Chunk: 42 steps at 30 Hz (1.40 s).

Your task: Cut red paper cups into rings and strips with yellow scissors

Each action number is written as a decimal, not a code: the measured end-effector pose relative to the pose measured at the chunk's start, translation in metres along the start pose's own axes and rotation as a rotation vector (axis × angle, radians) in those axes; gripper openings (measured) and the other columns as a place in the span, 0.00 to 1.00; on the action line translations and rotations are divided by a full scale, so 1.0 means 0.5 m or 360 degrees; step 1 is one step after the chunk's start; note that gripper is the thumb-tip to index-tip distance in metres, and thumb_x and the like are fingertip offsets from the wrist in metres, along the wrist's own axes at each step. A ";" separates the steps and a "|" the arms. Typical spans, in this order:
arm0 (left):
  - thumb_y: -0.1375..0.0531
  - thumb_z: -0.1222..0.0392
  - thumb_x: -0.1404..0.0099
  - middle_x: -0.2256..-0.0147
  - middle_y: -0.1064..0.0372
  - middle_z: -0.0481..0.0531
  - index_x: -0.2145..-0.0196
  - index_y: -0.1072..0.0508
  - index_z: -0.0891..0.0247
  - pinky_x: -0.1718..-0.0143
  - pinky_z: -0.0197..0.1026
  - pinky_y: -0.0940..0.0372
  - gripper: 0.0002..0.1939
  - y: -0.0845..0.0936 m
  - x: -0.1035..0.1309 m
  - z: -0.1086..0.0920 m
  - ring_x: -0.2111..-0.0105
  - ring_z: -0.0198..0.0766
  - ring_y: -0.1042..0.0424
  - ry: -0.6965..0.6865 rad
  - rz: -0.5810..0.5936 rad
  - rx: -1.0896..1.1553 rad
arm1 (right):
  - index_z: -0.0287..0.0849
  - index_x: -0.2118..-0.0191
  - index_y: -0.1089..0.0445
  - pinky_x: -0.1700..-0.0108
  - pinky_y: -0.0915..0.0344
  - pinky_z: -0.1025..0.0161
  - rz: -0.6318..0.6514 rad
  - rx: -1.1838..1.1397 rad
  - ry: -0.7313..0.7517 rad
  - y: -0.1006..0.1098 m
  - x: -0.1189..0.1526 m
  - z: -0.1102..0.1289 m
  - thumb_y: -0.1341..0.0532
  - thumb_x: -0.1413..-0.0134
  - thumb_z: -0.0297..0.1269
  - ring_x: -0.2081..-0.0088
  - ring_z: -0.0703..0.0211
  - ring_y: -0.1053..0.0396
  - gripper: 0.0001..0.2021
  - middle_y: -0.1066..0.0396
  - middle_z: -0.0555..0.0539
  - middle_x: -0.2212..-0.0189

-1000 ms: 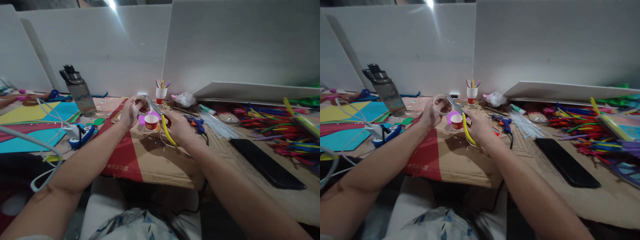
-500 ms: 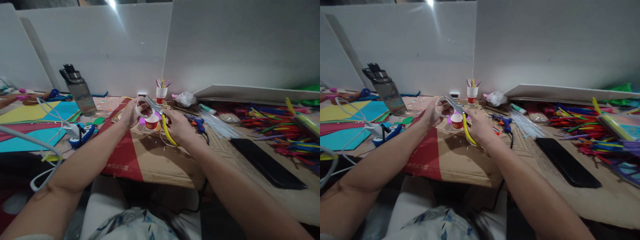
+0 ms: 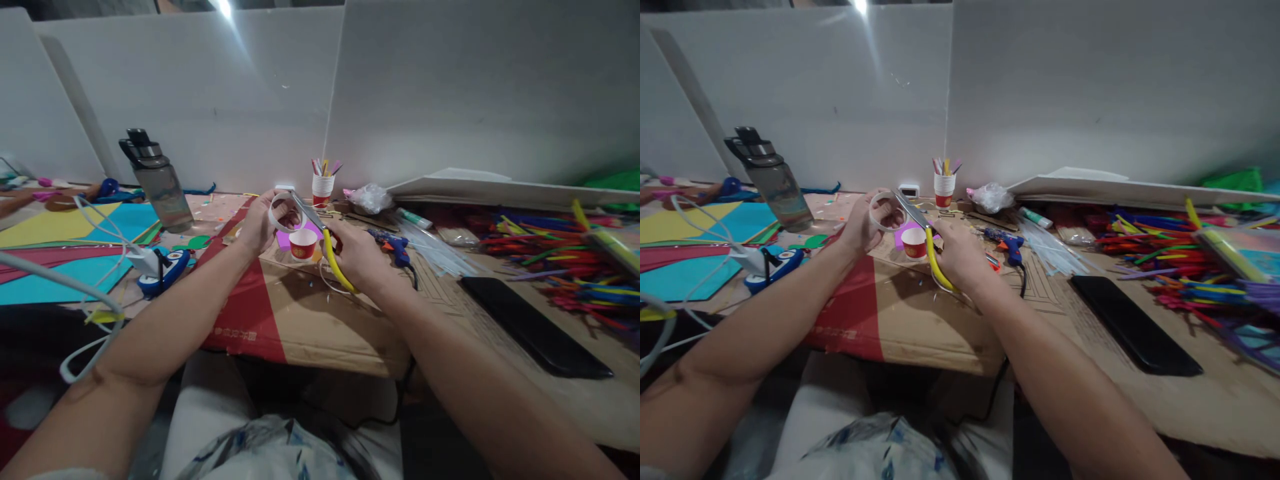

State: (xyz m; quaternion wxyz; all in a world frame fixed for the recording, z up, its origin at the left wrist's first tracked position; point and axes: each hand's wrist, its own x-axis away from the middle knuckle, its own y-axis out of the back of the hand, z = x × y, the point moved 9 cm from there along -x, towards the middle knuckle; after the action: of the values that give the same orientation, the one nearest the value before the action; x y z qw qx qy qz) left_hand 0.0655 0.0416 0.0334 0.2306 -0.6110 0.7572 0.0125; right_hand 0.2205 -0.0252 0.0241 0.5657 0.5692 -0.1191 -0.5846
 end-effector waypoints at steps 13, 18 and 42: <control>0.29 0.55 0.46 0.76 0.30 0.46 0.70 0.30 0.65 0.72 0.33 0.37 0.15 -0.019 0.008 0.022 0.76 0.31 0.30 0.0081 0.0166 -0.0020 | 0.41 0.44 0.31 0.57 0.36 0.54 -0.0052 0.0009 0.0017 -0.012 0.000 -0.012 0.42 0.41 0.39 0.59 0.48 0.33 0.21 0.29 0.37 0.57; 0.30 0.57 0.44 0.78 0.31 0.47 0.72 0.31 0.65 0.73 0.34 0.36 0.13 -0.012 0.004 0.029 0.77 0.32 0.30 0.0155 0.0125 -0.0029 | 0.42 0.47 0.30 0.58 0.37 0.56 -0.0019 0.0000 0.0011 -0.006 0.001 -0.004 0.41 0.42 0.38 0.59 0.49 0.32 0.18 0.28 0.39 0.58; 0.32 0.58 0.47 0.78 0.30 0.49 0.71 0.29 0.65 0.78 0.32 0.37 0.11 0.015 0.006 0.055 0.79 0.33 0.30 0.0264 -0.0049 0.0186 | 0.45 0.39 0.34 0.59 0.36 0.57 0.0157 0.0058 -0.0099 -0.035 0.000 -0.011 0.43 0.40 0.40 0.58 0.47 0.29 0.24 0.25 0.40 0.57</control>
State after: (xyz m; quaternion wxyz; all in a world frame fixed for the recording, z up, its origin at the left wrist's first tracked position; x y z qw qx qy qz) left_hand 0.0675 0.0491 0.0058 0.2026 -0.6070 0.7636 -0.0860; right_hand 0.2156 -0.0166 0.0086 0.5794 0.5543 -0.1753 -0.5712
